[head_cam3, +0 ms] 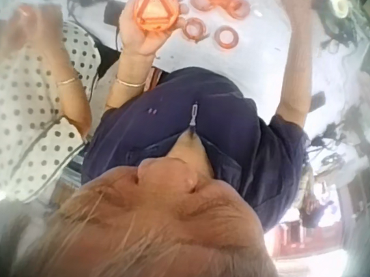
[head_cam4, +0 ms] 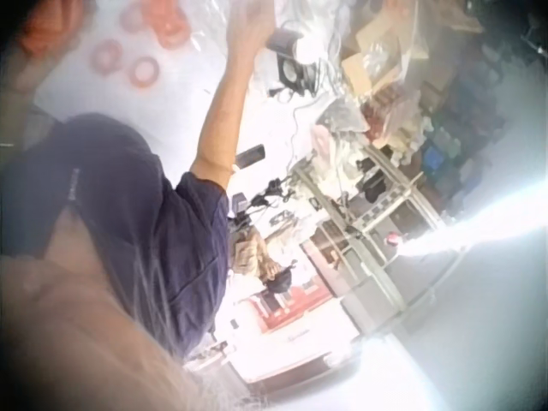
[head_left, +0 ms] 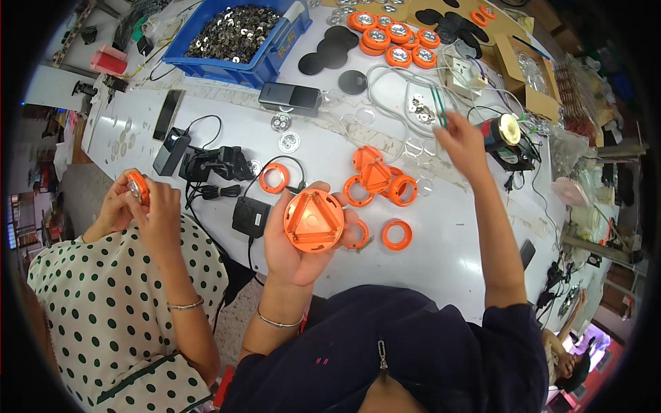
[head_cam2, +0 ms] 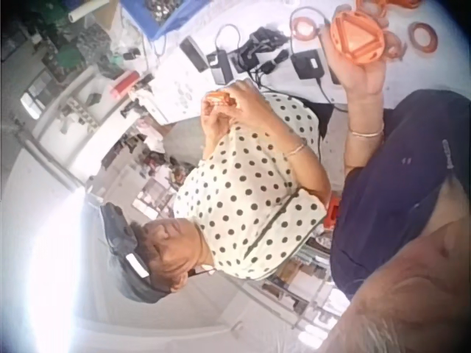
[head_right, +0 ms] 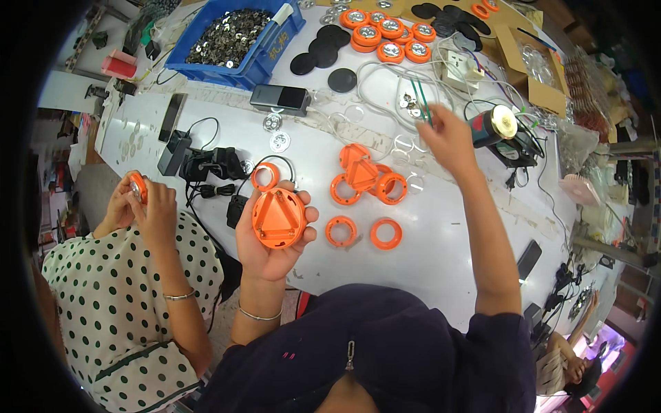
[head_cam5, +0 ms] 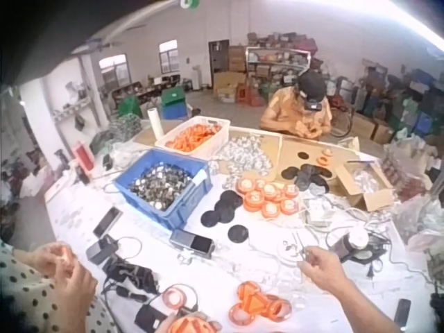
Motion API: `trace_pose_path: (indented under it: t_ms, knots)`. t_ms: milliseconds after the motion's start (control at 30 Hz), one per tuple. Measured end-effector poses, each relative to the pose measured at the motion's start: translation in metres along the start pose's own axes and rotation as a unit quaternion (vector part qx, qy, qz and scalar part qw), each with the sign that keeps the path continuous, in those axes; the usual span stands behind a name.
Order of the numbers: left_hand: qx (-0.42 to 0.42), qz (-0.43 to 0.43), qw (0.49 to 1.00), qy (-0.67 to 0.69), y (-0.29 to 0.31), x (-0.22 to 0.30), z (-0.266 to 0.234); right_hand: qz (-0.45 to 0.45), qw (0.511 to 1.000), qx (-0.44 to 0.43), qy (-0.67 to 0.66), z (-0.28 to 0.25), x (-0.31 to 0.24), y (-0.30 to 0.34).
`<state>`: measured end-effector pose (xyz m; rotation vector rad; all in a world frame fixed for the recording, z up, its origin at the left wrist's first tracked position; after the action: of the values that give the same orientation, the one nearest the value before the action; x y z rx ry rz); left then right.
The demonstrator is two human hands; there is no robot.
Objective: The person assembles electronic components and wires into orange circular housings, then covers them with plastic covers. The person uses tweezers to manipulate the components.
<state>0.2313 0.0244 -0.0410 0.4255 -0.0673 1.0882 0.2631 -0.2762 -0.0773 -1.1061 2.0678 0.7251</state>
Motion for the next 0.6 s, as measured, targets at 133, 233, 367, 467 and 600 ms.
trace_pose_path:
  t_ms: [133,233,367,467,600]
  knots:
    - [0.000,-0.054,0.998,0.044,0.010,-0.014,0.023,0.143,0.977,-0.068,-0.146,-0.006,0.078,0.112]
    - [-0.023,-0.086,0.995,0.033,0.022,-0.027,0.037,0.254,0.946,-0.078,-0.186,-0.002,0.128,0.186]
    - [-0.074,-0.118,0.990,0.019,0.046,-0.044,0.057,0.321,0.894,-0.089,-0.300,0.000,0.145,0.247]
    - [-0.074,-0.142,0.987,0.014,0.067,-0.057,0.071,0.350,0.868,-0.098,-0.338,0.004,0.138,0.271]
    - [-0.113,-0.180,0.977,0.016,0.092,-0.070,0.085,0.343,0.838,-0.120,-0.408,0.006,0.130,0.282]
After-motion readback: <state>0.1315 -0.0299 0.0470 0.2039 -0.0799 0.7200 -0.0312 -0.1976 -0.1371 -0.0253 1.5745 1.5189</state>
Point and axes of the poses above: each hand's wrist, its own y-axis away from the middle knuckle, its own z-axis out of the palm, x = y × z, the point moved 9 cm from there along -y, towards the middle knuckle, and after that the axes turned 14 degrees about z, right-handed, at the moved point
